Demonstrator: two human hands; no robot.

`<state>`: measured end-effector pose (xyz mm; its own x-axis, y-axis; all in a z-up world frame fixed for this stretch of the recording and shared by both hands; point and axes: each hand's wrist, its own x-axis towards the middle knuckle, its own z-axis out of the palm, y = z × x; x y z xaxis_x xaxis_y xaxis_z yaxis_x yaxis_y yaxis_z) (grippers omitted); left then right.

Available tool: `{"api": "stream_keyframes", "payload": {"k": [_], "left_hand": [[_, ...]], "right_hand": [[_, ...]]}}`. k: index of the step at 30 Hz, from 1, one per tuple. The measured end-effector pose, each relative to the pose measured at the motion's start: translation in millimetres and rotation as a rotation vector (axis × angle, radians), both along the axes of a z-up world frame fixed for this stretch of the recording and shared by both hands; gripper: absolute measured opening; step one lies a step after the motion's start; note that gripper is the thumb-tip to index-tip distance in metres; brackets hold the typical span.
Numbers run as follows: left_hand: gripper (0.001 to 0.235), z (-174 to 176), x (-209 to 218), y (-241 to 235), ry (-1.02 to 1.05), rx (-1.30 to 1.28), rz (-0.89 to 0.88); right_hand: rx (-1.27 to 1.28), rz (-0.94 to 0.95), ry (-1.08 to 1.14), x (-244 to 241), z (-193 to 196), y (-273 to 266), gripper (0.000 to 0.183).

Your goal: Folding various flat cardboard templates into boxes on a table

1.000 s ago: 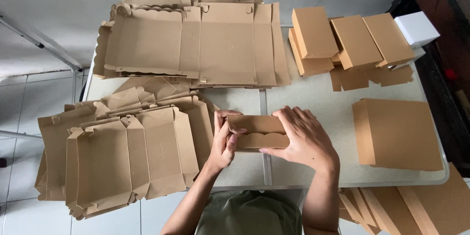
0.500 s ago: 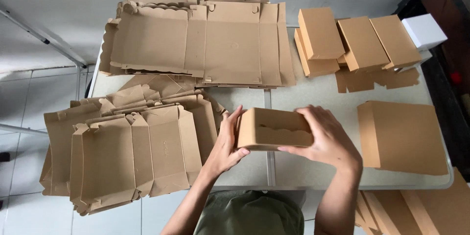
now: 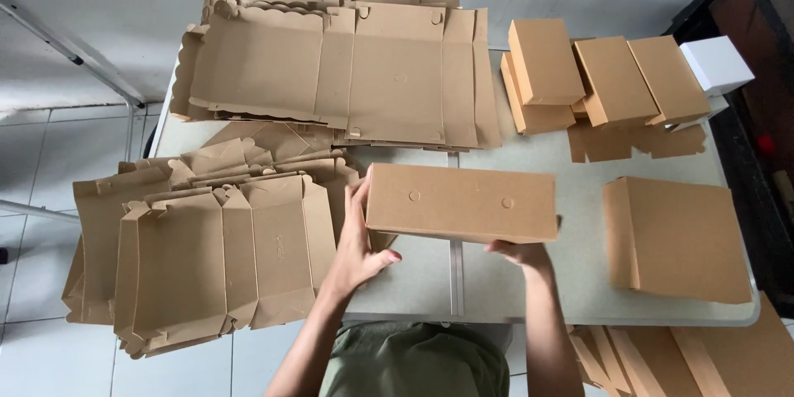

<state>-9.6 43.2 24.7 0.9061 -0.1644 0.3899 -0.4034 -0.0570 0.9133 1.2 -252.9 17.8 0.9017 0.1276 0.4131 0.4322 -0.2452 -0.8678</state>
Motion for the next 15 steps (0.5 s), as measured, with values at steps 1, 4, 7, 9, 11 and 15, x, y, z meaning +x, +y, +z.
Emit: {"api": "stream_keyframes", "payload": {"k": [1,4,7,9,11,15], "left_hand": [[0.131,-7,3,-1,0.001,0.001,-0.004],[0.135,-15,12,-4,0.023,-0.109,0.005],[0.134,-5,12,-5,-0.023,-0.130,-0.014],[0.130,-1,13,-5,-0.039,-0.125,-0.041],[0.132,-12,20,-13,-0.027,-0.146,-0.085],[0.124,-44,26,-25,0.062,-0.169,-0.085]], "right_hand": [[0.001,-0.004,0.001,-1,-5,1,0.123],[0.131,-0.001,-0.016,-2,-18,-1,0.135],[0.258,0.011,-0.025,-4,-23,-8,0.148],[0.189,-0.023,-0.033,-7,-16,-12,0.150],[0.199,-0.008,-0.023,-7,-17,-8,0.148],[0.213,-0.027,-0.066,6,-45,-12,0.133]]}}
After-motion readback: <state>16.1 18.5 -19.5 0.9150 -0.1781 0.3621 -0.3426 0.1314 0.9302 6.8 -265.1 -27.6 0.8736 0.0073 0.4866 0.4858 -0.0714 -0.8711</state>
